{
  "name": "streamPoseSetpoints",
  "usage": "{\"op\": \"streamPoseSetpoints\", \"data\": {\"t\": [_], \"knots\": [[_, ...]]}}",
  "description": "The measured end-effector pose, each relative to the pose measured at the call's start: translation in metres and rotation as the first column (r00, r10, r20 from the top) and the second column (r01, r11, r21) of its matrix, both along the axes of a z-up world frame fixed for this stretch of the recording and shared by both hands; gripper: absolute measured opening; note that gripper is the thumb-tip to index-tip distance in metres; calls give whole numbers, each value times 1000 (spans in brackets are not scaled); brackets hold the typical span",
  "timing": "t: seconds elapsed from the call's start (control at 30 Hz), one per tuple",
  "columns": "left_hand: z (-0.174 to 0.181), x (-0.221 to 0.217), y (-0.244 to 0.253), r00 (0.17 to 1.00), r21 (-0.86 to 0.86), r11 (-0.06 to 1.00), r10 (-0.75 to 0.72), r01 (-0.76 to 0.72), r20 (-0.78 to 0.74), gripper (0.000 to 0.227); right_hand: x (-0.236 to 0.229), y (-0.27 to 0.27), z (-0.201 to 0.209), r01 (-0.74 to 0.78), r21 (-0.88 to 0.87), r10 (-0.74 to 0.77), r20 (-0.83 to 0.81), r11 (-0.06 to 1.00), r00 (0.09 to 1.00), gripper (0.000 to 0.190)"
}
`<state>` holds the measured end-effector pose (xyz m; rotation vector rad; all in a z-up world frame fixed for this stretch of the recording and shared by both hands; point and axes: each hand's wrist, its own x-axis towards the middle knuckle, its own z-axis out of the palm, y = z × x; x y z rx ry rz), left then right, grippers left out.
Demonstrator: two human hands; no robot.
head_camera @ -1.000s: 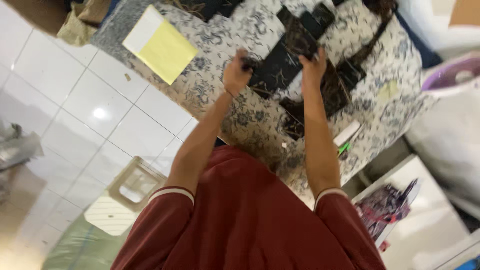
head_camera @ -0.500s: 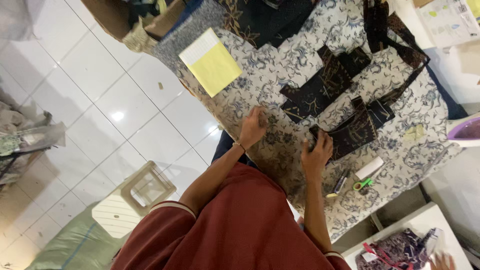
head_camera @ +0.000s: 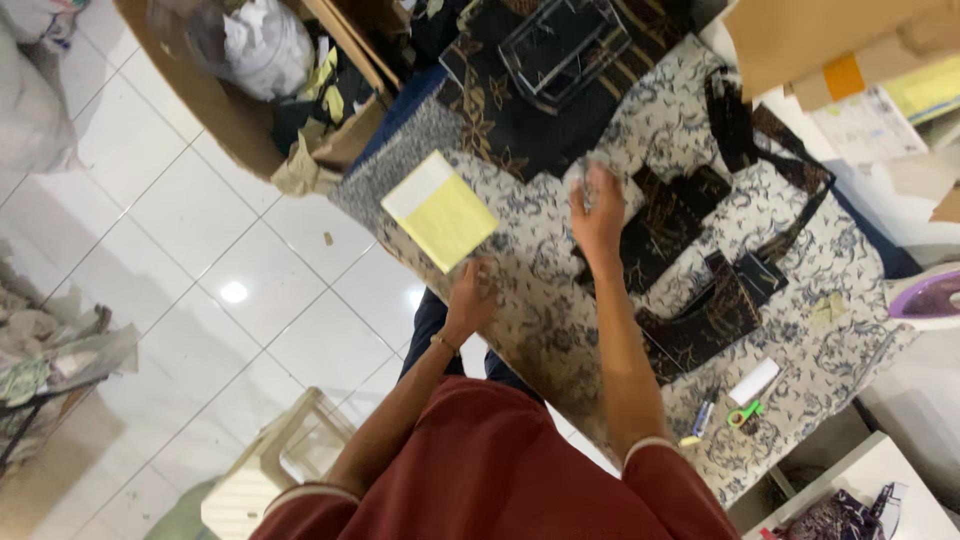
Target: The person repeatedly picks up small dark fabric pieces from a patterned table, folds them by hand, and places them back on the table. The person handles the items one at a time, turning them over and aligning edges before stacking them.
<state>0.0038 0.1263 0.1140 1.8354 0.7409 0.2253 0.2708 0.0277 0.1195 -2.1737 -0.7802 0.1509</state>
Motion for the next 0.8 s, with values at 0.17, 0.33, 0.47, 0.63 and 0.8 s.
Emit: {"op": "streamPoseSetpoints", "data": {"t": [0.17,0.33,0.47,0.63,0.8], "knots": [[12,-2,67,989,-38,993,-111,107,-102,52,104,119,6,93,-118,-80,111,989,991,31],[14,0,132,987,-121,987,-119,106,-106,44,155,192,19,55,-426,-116,-118,903,986,34],[9,24,182,970,-153,972,-200,178,-139,39,144,210,28,-53,-445,59,0,894,998,45],[7,65,218,987,-137,979,-157,151,-39,36,97,221,27,42,-469,87,251,882,964,56],[8,98,235,982,-184,965,-187,186,16,35,74,236,15,216,-385,-151,192,897,970,66]]}}
